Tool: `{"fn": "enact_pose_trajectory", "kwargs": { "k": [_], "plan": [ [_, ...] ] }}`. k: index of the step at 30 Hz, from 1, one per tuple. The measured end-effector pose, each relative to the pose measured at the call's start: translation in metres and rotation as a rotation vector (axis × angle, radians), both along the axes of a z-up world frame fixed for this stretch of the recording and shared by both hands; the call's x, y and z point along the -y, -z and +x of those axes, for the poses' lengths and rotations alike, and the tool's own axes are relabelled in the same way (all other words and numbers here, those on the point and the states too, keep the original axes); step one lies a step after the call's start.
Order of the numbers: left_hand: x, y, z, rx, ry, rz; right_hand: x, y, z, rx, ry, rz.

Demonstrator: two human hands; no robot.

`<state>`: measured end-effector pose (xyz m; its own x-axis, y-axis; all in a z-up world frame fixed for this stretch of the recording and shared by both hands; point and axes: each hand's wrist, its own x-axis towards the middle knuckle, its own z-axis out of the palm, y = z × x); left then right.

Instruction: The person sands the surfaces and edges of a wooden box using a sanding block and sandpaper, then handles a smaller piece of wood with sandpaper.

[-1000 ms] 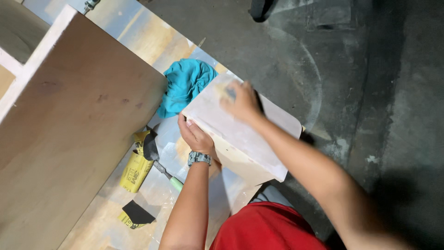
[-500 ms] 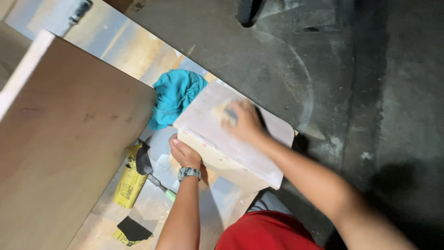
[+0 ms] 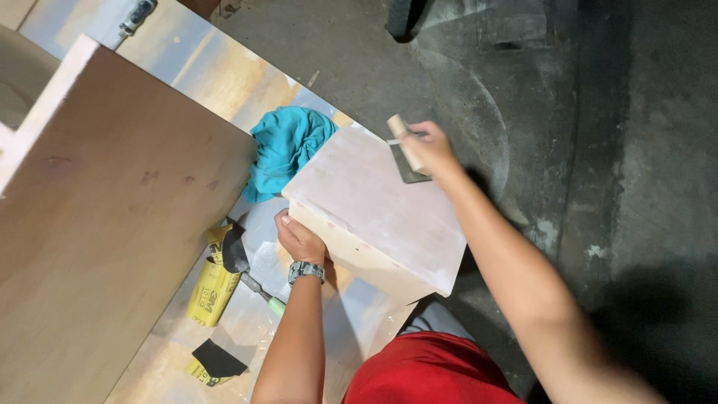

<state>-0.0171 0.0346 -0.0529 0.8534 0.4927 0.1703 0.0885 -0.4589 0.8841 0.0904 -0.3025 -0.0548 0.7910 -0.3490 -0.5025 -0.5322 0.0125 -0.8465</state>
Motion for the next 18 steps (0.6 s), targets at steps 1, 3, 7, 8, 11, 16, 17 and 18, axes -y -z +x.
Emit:
{"fn": "enact_pose_trajectory", "kwargs": {
  "k": [1,3,7,8,11,16,17,18],
  "plan": [
    [-0.002,-0.003,0.001,0.005,-0.006,0.001,0.004,-0.022,-0.008,0.005,-0.006,0.001],
    [0.0,-0.005,0.0,-0.06,0.027,0.033,0.02,-0.065,-0.032,-0.011,0.223,0.812],
    [-0.003,-0.036,0.001,-0.057,0.073,0.1,0.027,-0.109,-0.071,-0.023,0.312,1.053],
    [-0.001,-0.046,0.002,-0.009,0.071,0.106,0.029,-0.112,-0.078,-0.006,0.35,1.093],
    [0.013,-0.069,0.01,0.118,0.082,0.123,0.035,-0.111,-0.096,0.014,0.386,1.065],
    [0.048,-0.088,0.022,0.2,0.095,0.158,0.012,-0.14,-0.146,0.141,0.081,0.502],
    [0.054,-0.085,0.022,0.079,0.036,0.158,0.009,-0.134,-0.152,0.182,-0.011,0.351],
    [0.062,-0.082,0.026,-0.037,-0.02,0.157,0.007,-0.128,-0.157,0.226,-0.099,0.198]
  ]
}}
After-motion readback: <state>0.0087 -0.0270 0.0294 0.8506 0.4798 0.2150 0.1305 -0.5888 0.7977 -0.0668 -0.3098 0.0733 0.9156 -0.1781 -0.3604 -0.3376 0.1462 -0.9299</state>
